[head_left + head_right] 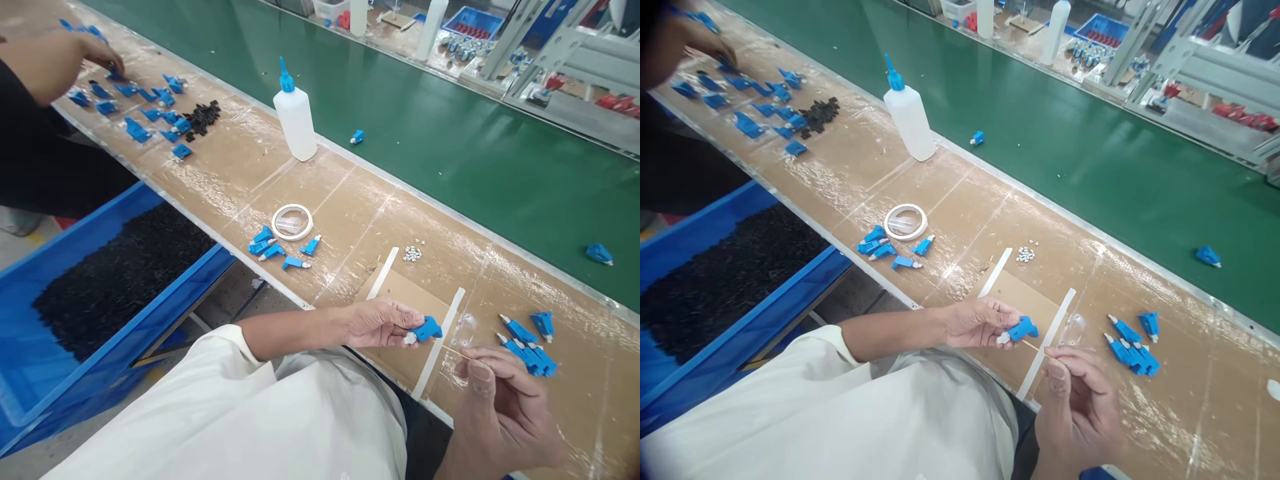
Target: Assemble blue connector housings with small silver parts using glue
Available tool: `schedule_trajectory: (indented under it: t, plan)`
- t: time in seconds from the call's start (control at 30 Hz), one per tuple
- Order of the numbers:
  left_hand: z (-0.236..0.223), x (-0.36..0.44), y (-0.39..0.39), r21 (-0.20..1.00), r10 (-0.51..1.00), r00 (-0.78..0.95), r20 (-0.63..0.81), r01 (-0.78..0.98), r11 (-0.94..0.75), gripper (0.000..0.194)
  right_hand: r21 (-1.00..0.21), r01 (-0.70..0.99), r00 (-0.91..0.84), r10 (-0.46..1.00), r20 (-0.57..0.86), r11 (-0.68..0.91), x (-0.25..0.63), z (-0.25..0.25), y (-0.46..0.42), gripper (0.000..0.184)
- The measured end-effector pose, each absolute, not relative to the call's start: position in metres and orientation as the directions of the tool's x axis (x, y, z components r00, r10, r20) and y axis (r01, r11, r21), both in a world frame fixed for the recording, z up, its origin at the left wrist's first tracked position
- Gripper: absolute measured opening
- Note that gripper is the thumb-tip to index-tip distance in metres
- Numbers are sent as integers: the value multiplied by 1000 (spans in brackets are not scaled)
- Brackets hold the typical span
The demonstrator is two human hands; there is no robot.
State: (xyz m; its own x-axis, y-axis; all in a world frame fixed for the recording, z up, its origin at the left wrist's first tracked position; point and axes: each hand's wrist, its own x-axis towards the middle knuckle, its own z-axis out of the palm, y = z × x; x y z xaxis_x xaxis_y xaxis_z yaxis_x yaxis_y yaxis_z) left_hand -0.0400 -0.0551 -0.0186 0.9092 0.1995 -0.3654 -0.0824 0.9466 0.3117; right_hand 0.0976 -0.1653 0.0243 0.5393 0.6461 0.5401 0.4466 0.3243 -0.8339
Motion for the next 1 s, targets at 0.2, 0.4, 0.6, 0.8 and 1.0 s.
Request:
schedule_trajectory:
  t: [0.2,0.4,0.6,0.8,1.0]
  plan:
    - [-19,-39,-59,334,207,916,-342,-88,939,51,-720,607,383,670,636,336,96,24,-163,13]
    - [-19,-39,-59,322,217,910,-353,-100,941,45,-706,619,362,672,646,344,96,21,-164,12]
    - [-20,-40,-59,347,225,909,-352,-96,933,52,-708,634,355,697,624,311,97,17,-165,12]
    - [-19,-41,-57,375,227,907,-356,-84,923,50,-635,699,271,700,661,329,98,17,-167,15]
    - [-18,-41,-56,380,220,907,-359,-74,922,52,-637,696,279,692,665,332,99,16,-167,16]
